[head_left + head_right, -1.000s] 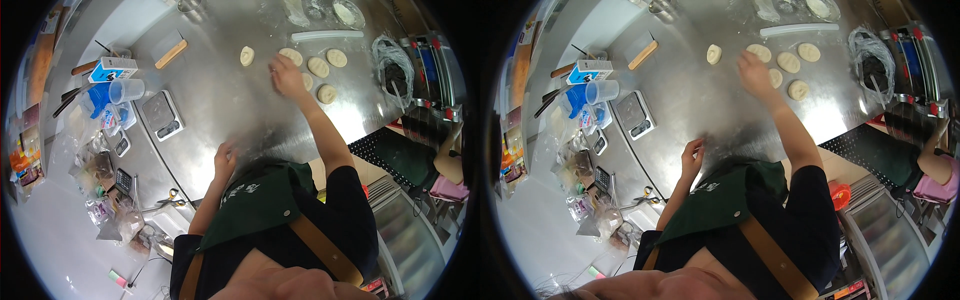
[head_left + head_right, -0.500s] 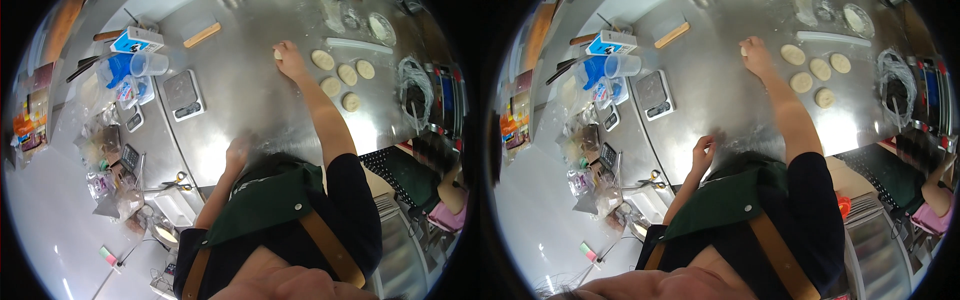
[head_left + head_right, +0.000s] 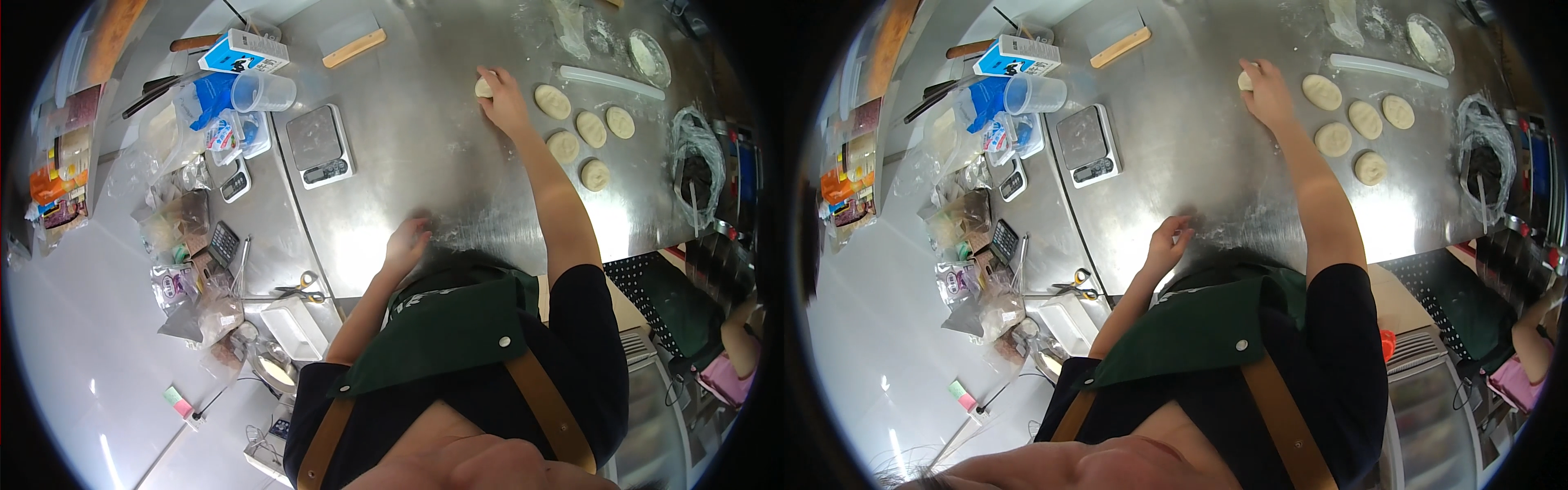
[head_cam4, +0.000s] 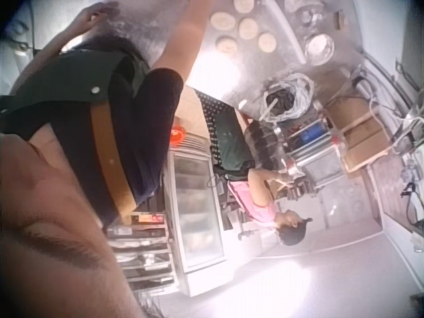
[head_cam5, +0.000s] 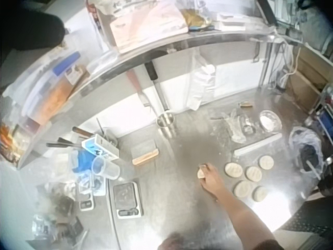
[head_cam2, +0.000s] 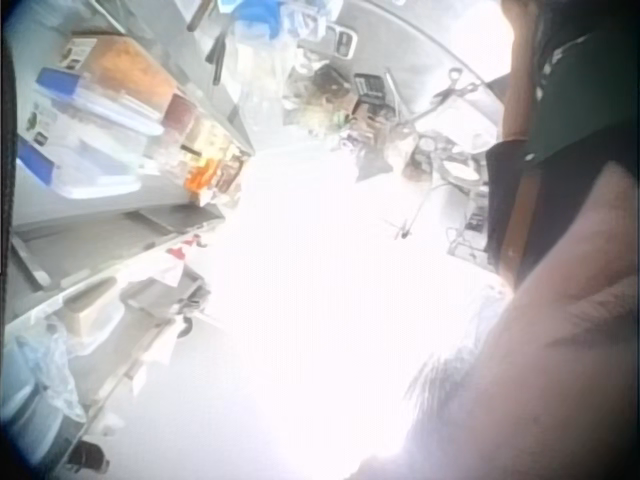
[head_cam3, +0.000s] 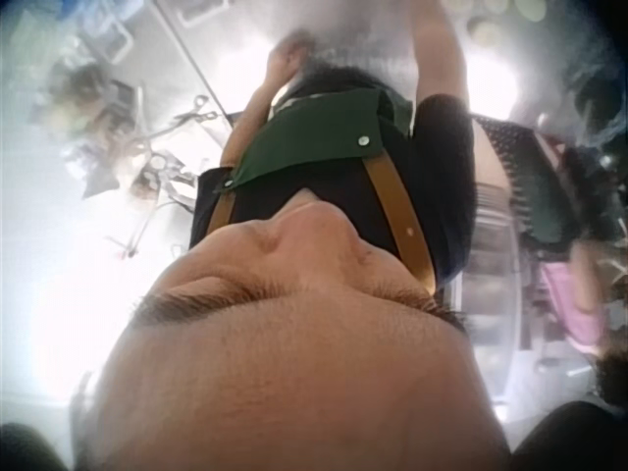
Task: The person flattens pieces of dough on a metal counter by hand, weighs items using a digital scale, and washes a plastic cup in a sink under running water.
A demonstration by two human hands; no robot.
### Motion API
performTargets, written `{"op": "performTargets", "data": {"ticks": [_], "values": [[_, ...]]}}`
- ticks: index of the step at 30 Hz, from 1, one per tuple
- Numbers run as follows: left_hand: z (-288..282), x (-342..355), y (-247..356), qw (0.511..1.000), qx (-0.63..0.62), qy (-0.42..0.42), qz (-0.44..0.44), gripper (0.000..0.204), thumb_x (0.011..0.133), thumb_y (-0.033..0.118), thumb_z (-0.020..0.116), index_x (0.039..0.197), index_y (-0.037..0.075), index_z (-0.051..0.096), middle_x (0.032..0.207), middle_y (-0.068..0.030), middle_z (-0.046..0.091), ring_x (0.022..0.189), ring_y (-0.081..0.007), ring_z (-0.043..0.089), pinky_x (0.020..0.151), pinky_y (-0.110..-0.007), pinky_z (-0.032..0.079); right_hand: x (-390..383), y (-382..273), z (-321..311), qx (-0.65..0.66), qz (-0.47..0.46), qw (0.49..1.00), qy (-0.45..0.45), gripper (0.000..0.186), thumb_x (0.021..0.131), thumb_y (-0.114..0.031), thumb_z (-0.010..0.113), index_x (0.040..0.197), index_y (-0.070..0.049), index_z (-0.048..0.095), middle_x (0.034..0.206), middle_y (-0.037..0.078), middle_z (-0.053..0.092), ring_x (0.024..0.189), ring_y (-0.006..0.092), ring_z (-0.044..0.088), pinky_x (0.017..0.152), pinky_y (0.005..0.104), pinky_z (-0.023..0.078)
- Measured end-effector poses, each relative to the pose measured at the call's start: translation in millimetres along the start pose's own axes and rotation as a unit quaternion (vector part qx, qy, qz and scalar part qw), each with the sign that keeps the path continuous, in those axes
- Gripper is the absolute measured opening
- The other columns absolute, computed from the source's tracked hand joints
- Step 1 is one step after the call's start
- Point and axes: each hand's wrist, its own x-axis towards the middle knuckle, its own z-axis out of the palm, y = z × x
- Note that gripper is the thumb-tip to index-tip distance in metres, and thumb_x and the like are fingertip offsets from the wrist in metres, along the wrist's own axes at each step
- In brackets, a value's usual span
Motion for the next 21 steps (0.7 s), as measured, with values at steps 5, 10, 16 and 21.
{"op": "performTargets", "data": {"ticks": [5, 10, 16, 21], "values": [[-1, 1, 2, 1.0, 0.0, 0.002, -0.001, 0.03, 0.086, 0.013, 0.064, 0.113, 0.001, 0.059, 0.105, -0.0142, 0.063, 0.094, -0.0252, 0.063, 0.082, -0.034, 0.05, -12, -6, 9, -0.036, -0.024, 0.999, 0.009, 0.04, 0.07, -0.002, 0.068, 0.108, -0.009, 0.059, 0.113, 0.015, 0.054, 0.101, 0.0351, 0.053, 0.086, 0.0432, 0.046], [-2, -4, -2, 1.0, 0.002, 0.007, 0.001, 0.03, 0.086, 0.013, 0.064, 0.113, 0.001, 0.059, 0.106, -0.0145, 0.063, 0.095, -0.0257, 0.063, 0.082, -0.034, 0.05, -43, -37, 6, -0.009, -0.002, 0.995, 0.099, 0.034, 0.071, -0.002, 0.068, 0.103, -0.009, 0.058, 0.112, 0.013, 0.054, 0.1, 0.0338, 0.054, 0.082, 0.0421, 0.048], [-4, -3, -1, 1.0, 0.014, 0.0, 0.016, 0.03, 0.085, 0.012, 0.064, 0.113, 0.001, 0.059, 0.107, -0.0146, 0.064, 0.095, -0.0261, 0.063, 0.082, -0.034, 0.05, -49, -58, 27, 0.012, -0.005, 1.0, 0.003, 0.036, 0.074, -0.004, 0.068, 0.108, -0.012, 0.06, 0.113, 0.013, 0.055, 0.105, 0.0327, 0.054, 0.081, 0.0409, 0.05], [-8, -4, -1, 1.0, 0.027, 0.004, 0.013, 0.032, 0.086, 0.022, 0.061, 0.112, 0.004, 0.058, 0.107, -0.0152, 0.062, 0.097, -0.0303, 0.061, 0.083, -0.038, 0.049, -43, -50, 35, 0.027, 0.021, 0.999, -0.012, 0.038, 0.074, -0.003, 0.067, 0.111, -0.012, 0.06, 0.115, 0.013, 0.054, 0.104, 0.0318, 0.054, 0.083, 0.0411, 0.051]]}}
